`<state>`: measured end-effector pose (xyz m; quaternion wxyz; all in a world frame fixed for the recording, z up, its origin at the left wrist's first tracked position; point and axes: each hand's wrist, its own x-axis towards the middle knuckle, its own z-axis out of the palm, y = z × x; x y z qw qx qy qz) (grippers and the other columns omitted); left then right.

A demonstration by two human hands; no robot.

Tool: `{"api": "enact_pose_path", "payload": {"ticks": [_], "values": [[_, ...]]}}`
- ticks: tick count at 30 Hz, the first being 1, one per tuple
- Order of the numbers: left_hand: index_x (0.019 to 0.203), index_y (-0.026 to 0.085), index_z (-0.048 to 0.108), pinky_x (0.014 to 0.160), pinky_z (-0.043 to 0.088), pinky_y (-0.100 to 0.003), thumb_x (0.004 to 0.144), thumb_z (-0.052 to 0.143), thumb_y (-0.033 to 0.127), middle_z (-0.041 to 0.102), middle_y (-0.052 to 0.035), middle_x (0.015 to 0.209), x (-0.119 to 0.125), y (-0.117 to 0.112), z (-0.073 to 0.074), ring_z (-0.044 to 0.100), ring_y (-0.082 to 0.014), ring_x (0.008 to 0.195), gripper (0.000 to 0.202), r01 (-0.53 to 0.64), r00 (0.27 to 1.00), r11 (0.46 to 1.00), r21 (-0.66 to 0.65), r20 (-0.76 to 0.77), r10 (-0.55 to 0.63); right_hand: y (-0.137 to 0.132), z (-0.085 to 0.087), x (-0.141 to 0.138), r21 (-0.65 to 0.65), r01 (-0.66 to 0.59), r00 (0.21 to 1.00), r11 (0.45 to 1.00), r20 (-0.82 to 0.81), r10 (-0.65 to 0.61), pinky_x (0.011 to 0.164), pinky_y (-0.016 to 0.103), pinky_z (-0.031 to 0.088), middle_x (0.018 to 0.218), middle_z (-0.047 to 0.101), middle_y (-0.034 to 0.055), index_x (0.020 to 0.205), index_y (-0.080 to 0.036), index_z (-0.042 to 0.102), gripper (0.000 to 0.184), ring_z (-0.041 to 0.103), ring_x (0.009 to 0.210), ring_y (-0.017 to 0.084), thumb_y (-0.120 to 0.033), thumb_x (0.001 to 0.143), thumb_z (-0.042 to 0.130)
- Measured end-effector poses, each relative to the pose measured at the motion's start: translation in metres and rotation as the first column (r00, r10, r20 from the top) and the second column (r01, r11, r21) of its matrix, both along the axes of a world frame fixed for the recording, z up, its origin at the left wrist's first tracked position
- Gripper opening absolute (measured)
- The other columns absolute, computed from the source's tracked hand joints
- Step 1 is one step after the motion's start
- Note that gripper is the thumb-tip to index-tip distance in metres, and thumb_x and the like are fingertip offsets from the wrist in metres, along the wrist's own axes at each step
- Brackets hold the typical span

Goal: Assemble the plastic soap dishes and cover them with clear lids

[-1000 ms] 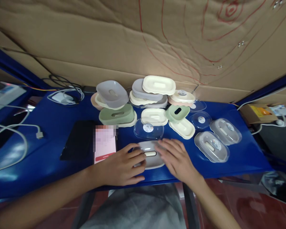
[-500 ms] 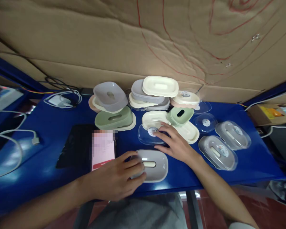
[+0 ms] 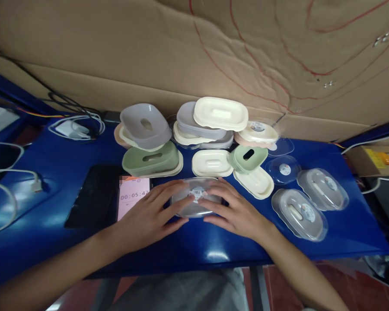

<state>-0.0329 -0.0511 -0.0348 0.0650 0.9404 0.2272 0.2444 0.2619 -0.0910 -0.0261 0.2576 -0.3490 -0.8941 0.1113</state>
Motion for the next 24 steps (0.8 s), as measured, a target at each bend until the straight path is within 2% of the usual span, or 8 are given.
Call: {"api": "enact_pose_path", "payload": {"ticks": [6, 14, 17, 20, 22, 24], "values": [[0.148, 0.015, 0.054, 0.11, 0.061, -0.056, 0.097, 0.079, 0.034, 0.06, -0.0216, 0.146, -0.003, 0.002, -0.001, 0.059, -0.0372, 0.14, 0.06, 0.023, 1.0, 0.997, -0.079, 0.021, -0.022, 0.002, -0.004, 0.0, -0.036, -0.012, 1.0, 0.999, -0.021, 0.011, 0.126, 0.055, 0.048, 0.148, 0.06, 0.0124, 0.154, -0.027, 0.06, 0.052, 0.052, 0.151, 0.029, -0.028, 0.103, 0.071], [0.138, 0.014, 0.059, 0.106, 0.061, -0.052, 0.09, 0.087, 0.039, 0.063, -0.0195, 0.139, -0.003, 0.006, 0.001, 0.062, -0.0369, 0.131, 0.06, 0.046, 0.998, 0.999, 0.013, -0.036, -0.045, 0.001, -0.009, -0.003, 0.074, -0.043, 0.996, 0.996, 0.075, 0.037, 0.129, 0.064, 0.041, 0.152, 0.061, 0.011, 0.153, -0.029, 0.06, 0.054, 0.051, 0.151, 0.029, -0.029, 0.101, 0.074], [0.137, 0.016, 0.06, 0.106, 0.06, -0.052, 0.087, 0.089, 0.042, 0.063, -0.0191, 0.14, -0.003, 0.009, 0.004, 0.061, -0.0375, 0.13, 0.064, 0.065, 0.995, 0.997, 0.036, -0.079, -0.062, 0.001, -0.011, -0.004, 0.068, -0.02, 0.993, 0.997, 0.119, 0.012, 0.128, 0.064, 0.041, 0.163, 0.053, 0.0124, 0.155, -0.03, 0.059, 0.059, 0.037, 0.162, 0.034, -0.031, 0.099, 0.077], [0.14, 0.015, 0.058, 0.106, 0.059, -0.053, 0.086, 0.091, 0.038, 0.061, -0.0199, 0.143, -0.004, 0.011, 0.004, 0.059, -0.0392, 0.131, 0.067, 0.071, 0.992, 0.995, 0.068, -0.109, -0.064, 0.002, -0.015, -0.005, 0.059, 0.0, 0.986, 0.998, 0.166, -0.01, 0.127, 0.062, 0.043, 0.171, 0.044, 0.0125, 0.157, -0.031, 0.057, 0.063, 0.02, 0.168, 0.036, -0.032, 0.097, 0.079], [0.142, 0.016, 0.058, 0.107, 0.058, -0.053, 0.088, 0.089, 0.033, 0.061, -0.0195, 0.144, -0.004, 0.012, 0.003, 0.059, -0.0387, 0.132, 0.065, 0.071, 0.991, 0.995, 0.07, -0.116, -0.063, 0.002, -0.016, -0.005, 0.078, -0.012, 0.986, 0.997, 0.166, -0.001, 0.128, 0.06, 0.044, 0.172, 0.042, 0.0133, 0.158, -0.029, 0.056, 0.064, 0.021, 0.168, 0.035, -0.029, 0.098, 0.078], [0.145, 0.017, 0.057, 0.109, 0.057, -0.053, 0.09, 0.087, 0.035, 0.059, -0.0195, 0.146, -0.005, 0.012, 0.002, 0.058, -0.0381, 0.135, 0.065, 0.082, 0.992, 0.995, 0.057, -0.102, -0.076, -0.001, -0.013, -0.006, 0.103, -0.011, 0.987, 0.995, 0.163, -0.006, 0.127, 0.06, 0.045, 0.172, 0.042, 0.0141, 0.158, -0.027, 0.055, 0.064, 0.023, 0.168, 0.035, -0.026, 0.098, 0.077]]}}
